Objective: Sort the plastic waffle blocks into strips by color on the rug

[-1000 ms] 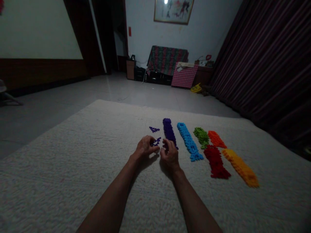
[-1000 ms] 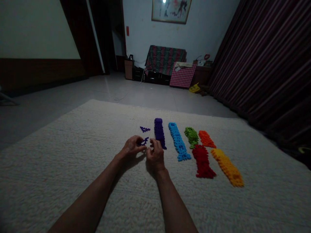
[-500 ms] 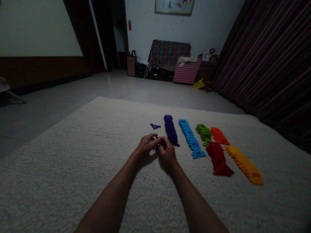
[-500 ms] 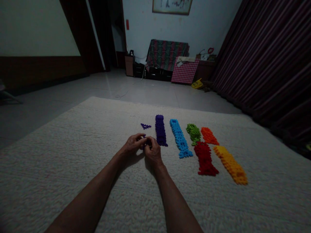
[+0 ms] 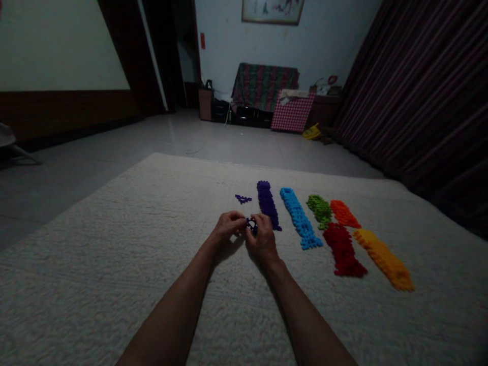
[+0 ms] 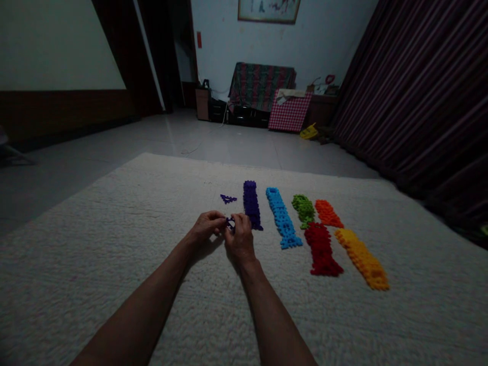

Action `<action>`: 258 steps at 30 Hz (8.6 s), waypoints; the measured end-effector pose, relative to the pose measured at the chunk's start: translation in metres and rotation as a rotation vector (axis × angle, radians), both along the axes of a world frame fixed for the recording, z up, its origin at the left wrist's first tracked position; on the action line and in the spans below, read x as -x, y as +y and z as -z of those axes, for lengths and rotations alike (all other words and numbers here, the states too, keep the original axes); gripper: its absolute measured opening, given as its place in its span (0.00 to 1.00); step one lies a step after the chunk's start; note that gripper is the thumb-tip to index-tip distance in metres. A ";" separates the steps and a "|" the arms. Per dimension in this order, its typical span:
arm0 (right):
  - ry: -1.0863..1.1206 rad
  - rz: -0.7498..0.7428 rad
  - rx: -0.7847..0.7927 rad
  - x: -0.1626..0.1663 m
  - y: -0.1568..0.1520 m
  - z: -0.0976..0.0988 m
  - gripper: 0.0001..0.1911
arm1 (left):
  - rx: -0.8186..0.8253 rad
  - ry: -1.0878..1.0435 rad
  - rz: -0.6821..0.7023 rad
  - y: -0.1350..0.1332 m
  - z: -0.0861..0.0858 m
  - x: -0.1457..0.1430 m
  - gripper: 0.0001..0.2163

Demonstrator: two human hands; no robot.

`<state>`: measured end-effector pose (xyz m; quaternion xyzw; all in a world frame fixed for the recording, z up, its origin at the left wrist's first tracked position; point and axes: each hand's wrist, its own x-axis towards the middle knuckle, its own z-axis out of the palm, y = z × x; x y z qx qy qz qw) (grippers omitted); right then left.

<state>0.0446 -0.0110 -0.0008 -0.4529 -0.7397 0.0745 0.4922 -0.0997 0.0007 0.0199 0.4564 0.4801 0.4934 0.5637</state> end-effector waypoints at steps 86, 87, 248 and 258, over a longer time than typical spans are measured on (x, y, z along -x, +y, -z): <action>-0.033 0.148 -0.096 -0.010 0.012 0.006 0.28 | -0.129 0.118 -0.011 -0.007 -0.016 -0.018 0.05; -0.024 0.148 -0.101 -0.009 0.012 0.006 0.29 | -0.092 0.042 0.014 -0.011 -0.018 -0.020 0.06; -0.174 0.488 0.205 -0.027 0.022 0.015 0.31 | -0.381 0.571 -0.229 0.011 0.021 -0.018 0.13; -0.161 0.421 0.204 -0.032 0.011 0.017 0.33 | -0.319 0.535 -0.225 -0.009 0.017 -0.016 0.11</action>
